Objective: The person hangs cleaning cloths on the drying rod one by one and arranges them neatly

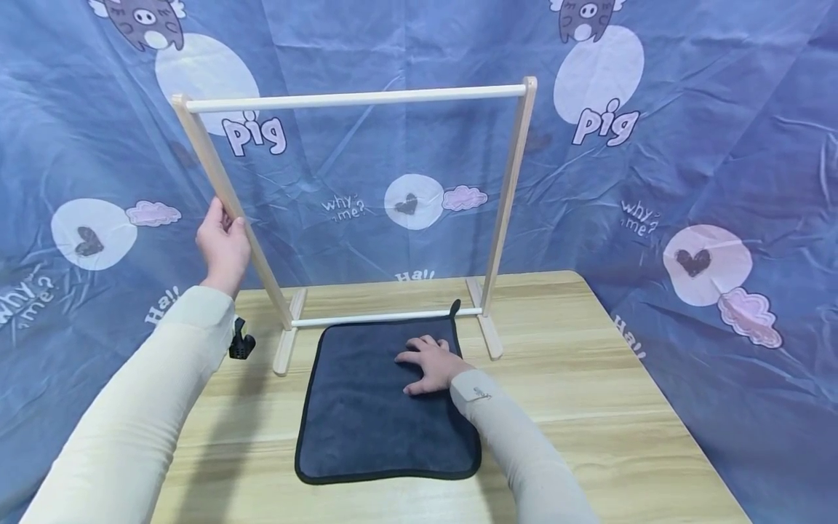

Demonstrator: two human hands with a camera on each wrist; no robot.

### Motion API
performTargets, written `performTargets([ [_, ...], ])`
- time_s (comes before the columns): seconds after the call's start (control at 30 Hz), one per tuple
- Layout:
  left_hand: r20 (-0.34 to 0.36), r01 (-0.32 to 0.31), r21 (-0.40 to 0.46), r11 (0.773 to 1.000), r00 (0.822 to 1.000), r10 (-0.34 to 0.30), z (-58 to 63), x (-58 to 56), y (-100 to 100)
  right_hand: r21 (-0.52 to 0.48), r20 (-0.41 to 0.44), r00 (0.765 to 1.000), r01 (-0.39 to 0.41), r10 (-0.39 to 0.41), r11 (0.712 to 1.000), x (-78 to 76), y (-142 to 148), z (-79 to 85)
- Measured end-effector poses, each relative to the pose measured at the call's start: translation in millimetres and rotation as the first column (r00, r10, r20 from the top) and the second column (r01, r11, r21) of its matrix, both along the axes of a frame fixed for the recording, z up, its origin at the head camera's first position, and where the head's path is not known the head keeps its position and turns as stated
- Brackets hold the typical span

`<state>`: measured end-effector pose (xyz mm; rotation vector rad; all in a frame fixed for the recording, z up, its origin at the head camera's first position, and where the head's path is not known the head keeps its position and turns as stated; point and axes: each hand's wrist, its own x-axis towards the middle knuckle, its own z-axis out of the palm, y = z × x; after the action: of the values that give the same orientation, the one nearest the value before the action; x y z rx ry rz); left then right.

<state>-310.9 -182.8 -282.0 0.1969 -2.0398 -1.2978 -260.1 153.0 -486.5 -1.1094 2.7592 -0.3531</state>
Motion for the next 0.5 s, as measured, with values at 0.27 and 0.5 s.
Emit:
performTargets([
  [0.27,0.051,-0.016,-0.097,0.995,0.998,0.021,-0.4,0.4,-1.9,-0.01,0.0,1.0,-0.007,0.007,1.0,-0.8,-1.4,1.5],
  [0.5,0.045,-0.021,-0.12,0.993,0.999,0.027,-0.9,-0.1,-2.4,-0.054,0.005,1.0,-0.006,0.006,0.999,0.3,-3.5,0.8],
])
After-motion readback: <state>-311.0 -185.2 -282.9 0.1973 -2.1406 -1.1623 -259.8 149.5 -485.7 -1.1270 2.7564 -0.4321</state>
